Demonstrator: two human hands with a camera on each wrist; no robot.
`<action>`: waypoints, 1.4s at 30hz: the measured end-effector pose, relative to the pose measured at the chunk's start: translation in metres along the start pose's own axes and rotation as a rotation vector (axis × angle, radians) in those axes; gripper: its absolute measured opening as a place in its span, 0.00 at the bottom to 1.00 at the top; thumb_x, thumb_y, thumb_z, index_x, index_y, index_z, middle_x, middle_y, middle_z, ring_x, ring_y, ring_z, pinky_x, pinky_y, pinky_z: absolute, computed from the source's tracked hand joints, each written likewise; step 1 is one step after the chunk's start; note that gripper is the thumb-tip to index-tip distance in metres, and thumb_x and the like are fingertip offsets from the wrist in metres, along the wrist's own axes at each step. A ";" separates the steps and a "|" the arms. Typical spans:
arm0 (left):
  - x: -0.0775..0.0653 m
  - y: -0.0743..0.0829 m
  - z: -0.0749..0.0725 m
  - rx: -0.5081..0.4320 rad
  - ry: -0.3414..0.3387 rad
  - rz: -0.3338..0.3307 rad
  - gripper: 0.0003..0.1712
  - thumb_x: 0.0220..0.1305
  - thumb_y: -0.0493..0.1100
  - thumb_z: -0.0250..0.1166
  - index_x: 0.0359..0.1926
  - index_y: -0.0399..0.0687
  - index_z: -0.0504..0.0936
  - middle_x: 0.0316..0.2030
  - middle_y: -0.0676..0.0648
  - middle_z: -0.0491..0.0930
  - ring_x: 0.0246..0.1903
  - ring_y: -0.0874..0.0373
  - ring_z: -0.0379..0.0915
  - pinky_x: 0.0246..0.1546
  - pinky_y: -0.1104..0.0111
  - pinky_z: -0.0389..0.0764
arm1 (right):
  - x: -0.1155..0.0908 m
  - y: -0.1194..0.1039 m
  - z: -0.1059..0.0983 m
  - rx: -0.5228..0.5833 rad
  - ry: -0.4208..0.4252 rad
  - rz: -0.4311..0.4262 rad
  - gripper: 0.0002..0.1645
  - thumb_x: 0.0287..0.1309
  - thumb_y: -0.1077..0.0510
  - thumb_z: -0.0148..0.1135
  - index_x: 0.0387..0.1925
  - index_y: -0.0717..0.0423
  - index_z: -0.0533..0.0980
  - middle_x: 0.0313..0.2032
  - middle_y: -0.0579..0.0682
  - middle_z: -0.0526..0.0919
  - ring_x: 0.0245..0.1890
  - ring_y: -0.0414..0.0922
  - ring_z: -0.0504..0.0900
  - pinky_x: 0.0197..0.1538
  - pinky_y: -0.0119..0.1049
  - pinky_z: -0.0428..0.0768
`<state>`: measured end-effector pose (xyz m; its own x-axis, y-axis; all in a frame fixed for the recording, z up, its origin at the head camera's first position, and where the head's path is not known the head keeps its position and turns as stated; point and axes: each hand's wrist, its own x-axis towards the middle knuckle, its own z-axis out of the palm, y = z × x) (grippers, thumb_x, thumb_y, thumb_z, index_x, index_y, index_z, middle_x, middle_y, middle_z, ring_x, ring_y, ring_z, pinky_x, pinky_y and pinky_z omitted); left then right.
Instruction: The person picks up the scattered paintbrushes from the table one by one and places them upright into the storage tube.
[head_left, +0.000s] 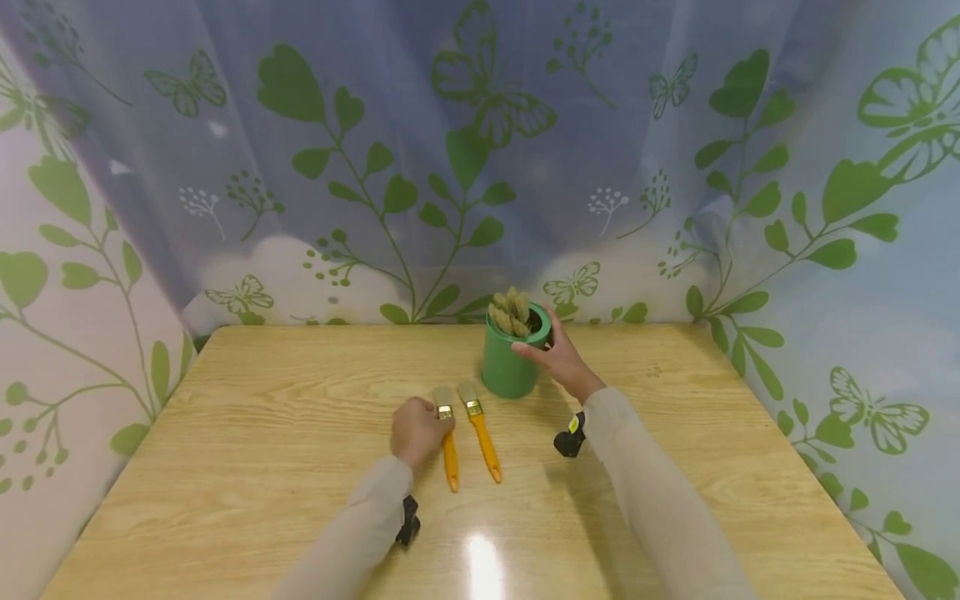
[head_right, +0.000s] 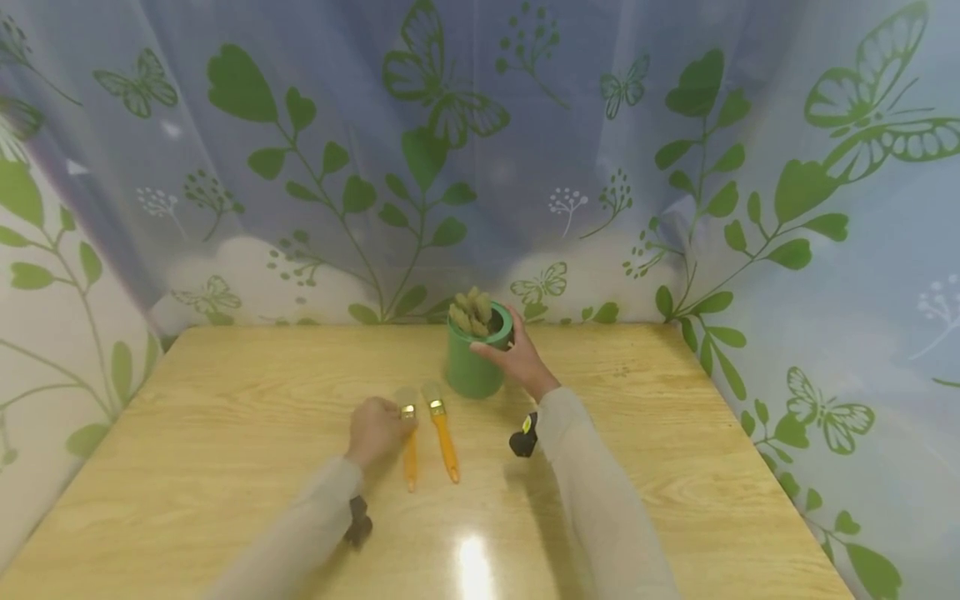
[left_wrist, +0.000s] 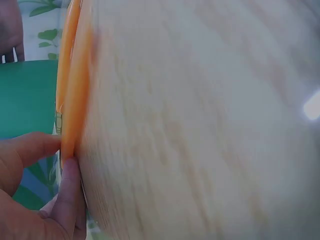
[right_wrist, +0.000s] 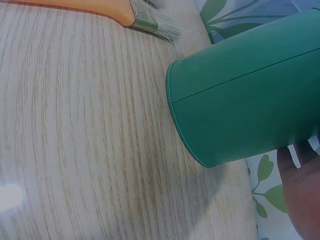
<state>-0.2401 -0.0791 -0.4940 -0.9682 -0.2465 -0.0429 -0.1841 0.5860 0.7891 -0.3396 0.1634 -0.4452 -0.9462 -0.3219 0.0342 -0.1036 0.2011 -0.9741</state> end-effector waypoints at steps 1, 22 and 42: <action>0.001 0.000 0.000 -0.003 -0.008 -0.005 0.13 0.48 0.40 0.74 0.30 0.36 0.81 0.23 0.47 0.75 0.22 0.58 0.67 0.17 0.72 0.66 | 0.000 -0.001 0.000 0.004 -0.002 0.000 0.55 0.61 0.49 0.64 0.74 0.32 0.36 0.74 0.51 0.47 0.73 0.54 0.50 0.70 0.58 0.57; 0.019 -0.006 -0.031 -0.176 -0.124 -0.054 0.12 0.52 0.39 0.72 0.35 0.33 0.84 0.34 0.40 0.83 0.26 0.58 0.77 0.25 0.71 0.80 | -0.013 -0.024 0.000 0.054 -0.036 0.034 0.56 0.61 0.55 0.64 0.75 0.39 0.35 0.74 0.54 0.45 0.73 0.55 0.47 0.72 0.57 0.54; 0.051 0.138 -0.100 -0.813 -0.032 0.097 0.17 0.66 0.39 0.61 0.51 0.31 0.74 0.40 0.43 0.78 0.31 0.63 0.78 0.46 0.67 0.83 | -0.004 -0.015 -0.003 0.063 -0.016 0.062 0.58 0.59 0.53 0.65 0.75 0.38 0.35 0.75 0.52 0.41 0.74 0.53 0.45 0.72 0.58 0.52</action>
<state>-0.2977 -0.0876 -0.3263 -0.9801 -0.1943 0.0411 0.0696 -0.1424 0.9874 -0.3350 0.1645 -0.4305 -0.9450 -0.3258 -0.0295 -0.0252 0.1626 -0.9864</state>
